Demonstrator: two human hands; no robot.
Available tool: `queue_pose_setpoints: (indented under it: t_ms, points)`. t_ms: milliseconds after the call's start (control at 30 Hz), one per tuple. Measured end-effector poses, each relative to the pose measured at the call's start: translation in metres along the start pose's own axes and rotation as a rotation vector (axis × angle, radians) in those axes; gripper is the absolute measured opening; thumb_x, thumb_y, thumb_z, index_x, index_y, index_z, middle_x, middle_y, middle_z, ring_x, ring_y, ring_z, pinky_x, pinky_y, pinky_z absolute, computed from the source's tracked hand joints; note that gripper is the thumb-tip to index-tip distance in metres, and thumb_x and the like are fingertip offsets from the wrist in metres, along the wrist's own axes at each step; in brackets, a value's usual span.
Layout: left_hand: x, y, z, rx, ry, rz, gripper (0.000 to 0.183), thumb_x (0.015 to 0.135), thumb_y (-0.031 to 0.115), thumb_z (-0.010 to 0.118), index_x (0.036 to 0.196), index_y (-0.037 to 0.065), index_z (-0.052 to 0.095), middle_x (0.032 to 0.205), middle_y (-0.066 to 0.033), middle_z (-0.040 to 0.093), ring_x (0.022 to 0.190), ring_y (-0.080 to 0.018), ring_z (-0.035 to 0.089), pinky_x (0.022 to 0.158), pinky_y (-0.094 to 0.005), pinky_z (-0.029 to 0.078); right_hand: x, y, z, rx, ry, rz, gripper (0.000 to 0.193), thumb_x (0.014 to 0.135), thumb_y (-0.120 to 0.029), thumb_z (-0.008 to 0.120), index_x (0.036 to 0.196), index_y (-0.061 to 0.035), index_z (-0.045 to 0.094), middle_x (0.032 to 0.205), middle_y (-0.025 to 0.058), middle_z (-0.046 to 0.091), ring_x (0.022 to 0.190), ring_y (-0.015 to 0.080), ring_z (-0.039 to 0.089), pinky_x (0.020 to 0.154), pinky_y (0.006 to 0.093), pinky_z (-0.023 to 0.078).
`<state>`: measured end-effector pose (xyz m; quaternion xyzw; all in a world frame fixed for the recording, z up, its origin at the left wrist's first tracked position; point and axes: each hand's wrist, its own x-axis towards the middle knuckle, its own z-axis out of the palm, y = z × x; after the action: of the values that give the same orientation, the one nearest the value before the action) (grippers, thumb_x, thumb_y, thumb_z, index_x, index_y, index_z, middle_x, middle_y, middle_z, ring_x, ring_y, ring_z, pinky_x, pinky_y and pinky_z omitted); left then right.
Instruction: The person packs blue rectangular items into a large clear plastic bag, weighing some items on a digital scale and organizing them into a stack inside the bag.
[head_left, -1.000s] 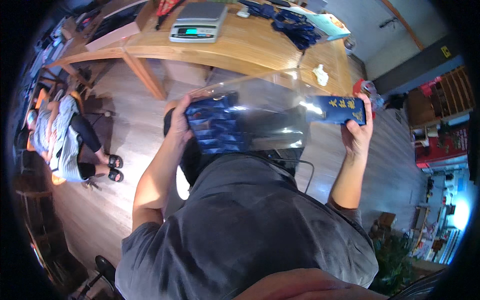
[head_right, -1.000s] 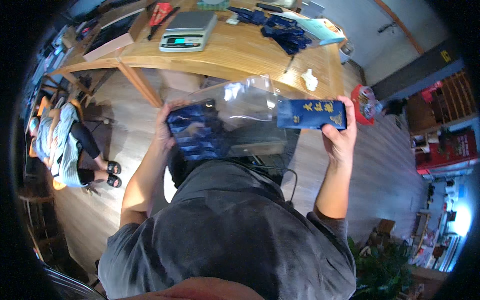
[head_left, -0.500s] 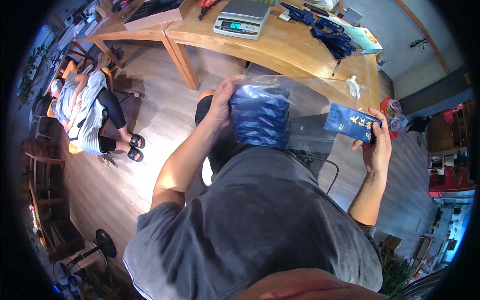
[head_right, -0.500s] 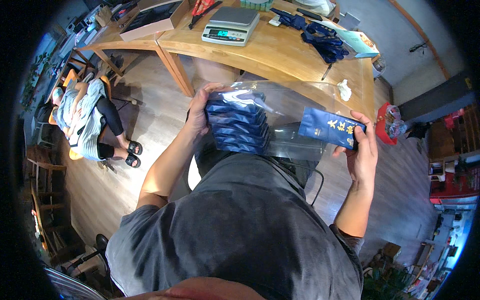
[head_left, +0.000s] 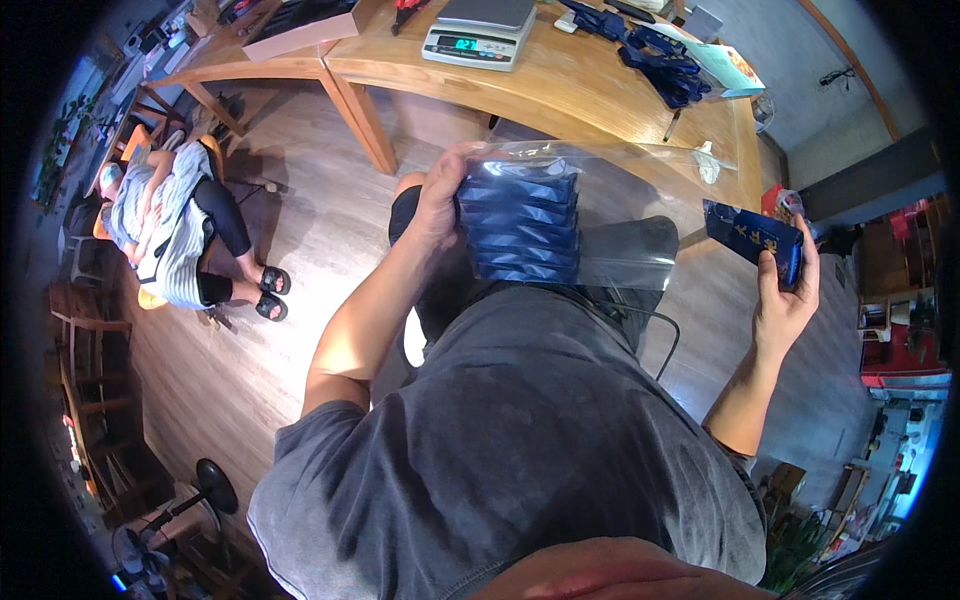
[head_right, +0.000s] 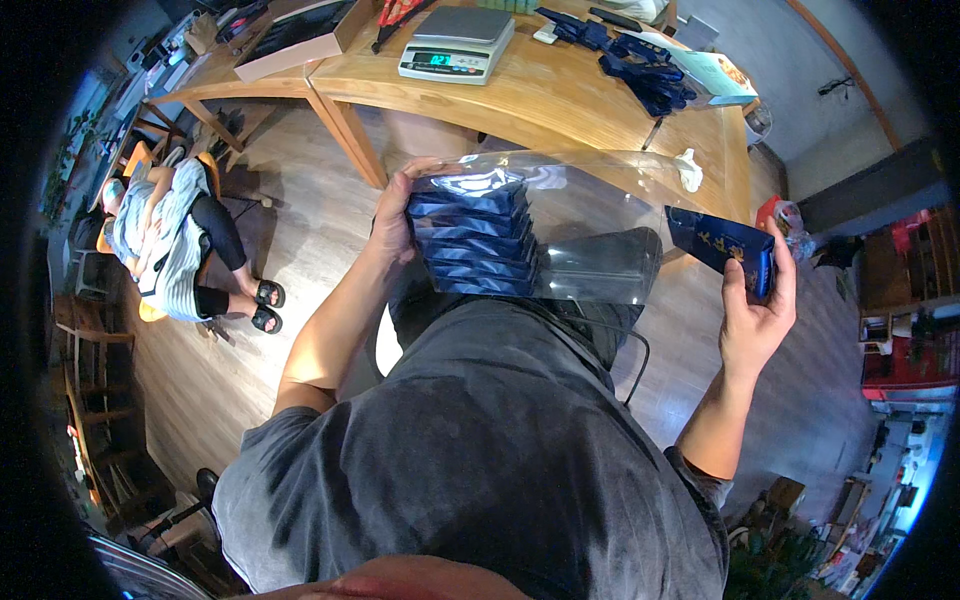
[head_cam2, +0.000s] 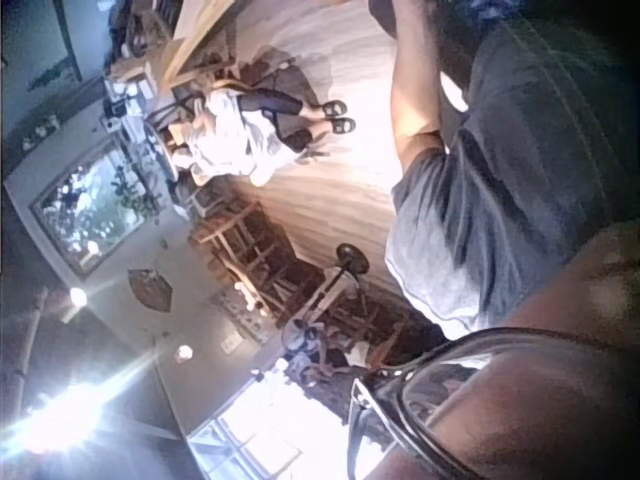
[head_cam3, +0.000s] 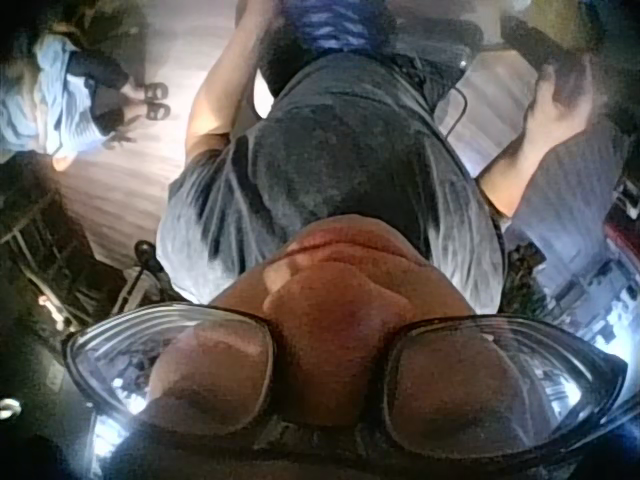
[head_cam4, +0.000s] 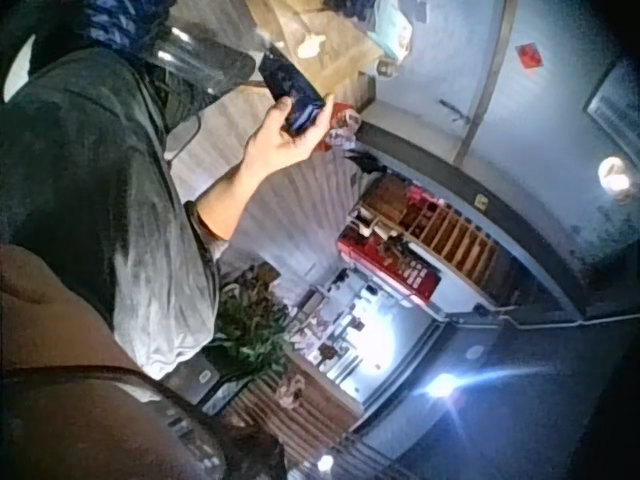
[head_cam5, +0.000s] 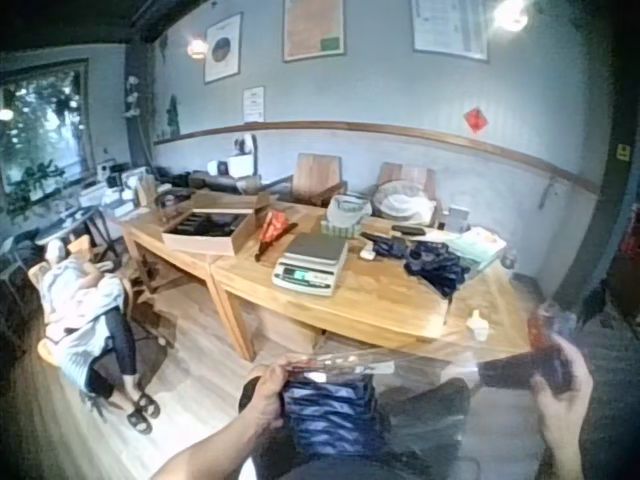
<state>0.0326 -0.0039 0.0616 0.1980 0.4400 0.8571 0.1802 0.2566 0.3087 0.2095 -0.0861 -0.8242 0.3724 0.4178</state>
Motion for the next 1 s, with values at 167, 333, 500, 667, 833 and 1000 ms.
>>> queue_pose_setpoints:
  t_ms: [167, 333, 500, 667, 833, 1000]
  points:
    - [0.001, -0.001, 0.003, -0.052, 0.001, -0.02, 0.074, 0.085, 0.065, 0.059, 0.125, 0.004, 0.053, 0.123, -0.0168, 0.061, 0.115, -0.0262, 0.057, 0.1, -0.0413, 0.046, -0.006, 0.015, 0.006, 0.045, 0.055, -0.059, 0.048, 0.082, 0.007, 0.073, 0.121, -0.0004, 0.047, 0.107, 0.0079, 0.057, 0.096, 0.0128, 0.058, 0.088, 0.0263, 0.047]
    - [0.001, 0.001, 0.002, -0.15, -0.015, -0.044, 0.068, 0.085, 0.058, 0.066, 0.124, 0.004, 0.053, 0.118, -0.0127, 0.064, 0.109, -0.0235, 0.06, 0.096, -0.0399, 0.049, 0.005, 0.005, 0.015, 0.123, -0.092, 0.04, 0.055, 0.088, 0.003, 0.065, 0.14, -0.0032, 0.048, 0.11, 0.0066, 0.062, 0.097, 0.0105, 0.059, 0.086, 0.0237, 0.048]
    - [0.0, 0.004, 0.001, -0.131, -0.001, -0.044, 0.07, 0.087, 0.061, 0.061, 0.123, 0.002, 0.054, 0.119, -0.0164, 0.063, 0.11, -0.0258, 0.059, 0.098, -0.0418, 0.049, 0.005, 0.01, 0.022, 0.398, -0.148, 0.359, 0.048, 0.095, -0.005, 0.06, 0.135, -0.0056, 0.034, 0.1, 0.0077, 0.06, 0.084, 0.01, 0.06, 0.07, 0.0235, 0.052]
    - [0.003, 0.001, 0.0, -0.071, 0.013, -0.005, 0.067, 0.09, 0.061, 0.057, 0.122, 0.002, 0.053, 0.12, -0.0175, 0.063, 0.111, -0.0265, 0.059, 0.098, -0.0421, 0.049, 0.002, 0.015, 0.028, 0.471, -0.12, 0.429, 0.043, 0.095, -0.016, 0.065, 0.129, -0.0061, 0.04, 0.104, 0.0088, 0.061, 0.088, 0.0125, 0.064, 0.073, 0.0279, 0.056]
    - [0.002, 0.002, 0.0, -0.091, -0.049, -0.041, 0.073, 0.088, 0.064, 0.057, 0.124, 0.002, 0.051, 0.12, -0.0159, 0.062, 0.112, -0.0251, 0.059, 0.095, -0.0409, 0.05, -0.008, 0.017, 0.04, 0.377, -0.226, 0.312, 0.06, 0.098, -0.016, 0.06, 0.148, -0.0073, 0.03, 0.111, 0.0084, 0.06, 0.096, 0.0115, 0.058, 0.082, 0.0243, 0.047]
    - [0.0, 0.002, -0.001, -0.13, -0.004, -0.081, 0.075, 0.086, 0.066, 0.058, 0.126, 0.003, 0.05, 0.119, -0.0136, 0.063, 0.112, -0.0245, 0.059, 0.091, -0.041, 0.053, -0.009, 0.048, 0.054, 0.603, -0.06, 0.283, 0.055, 0.099, -0.018, 0.059, 0.143, -0.0066, 0.03, 0.115, 0.0114, 0.06, 0.098, 0.0134, 0.06, 0.084, 0.0273, 0.051]
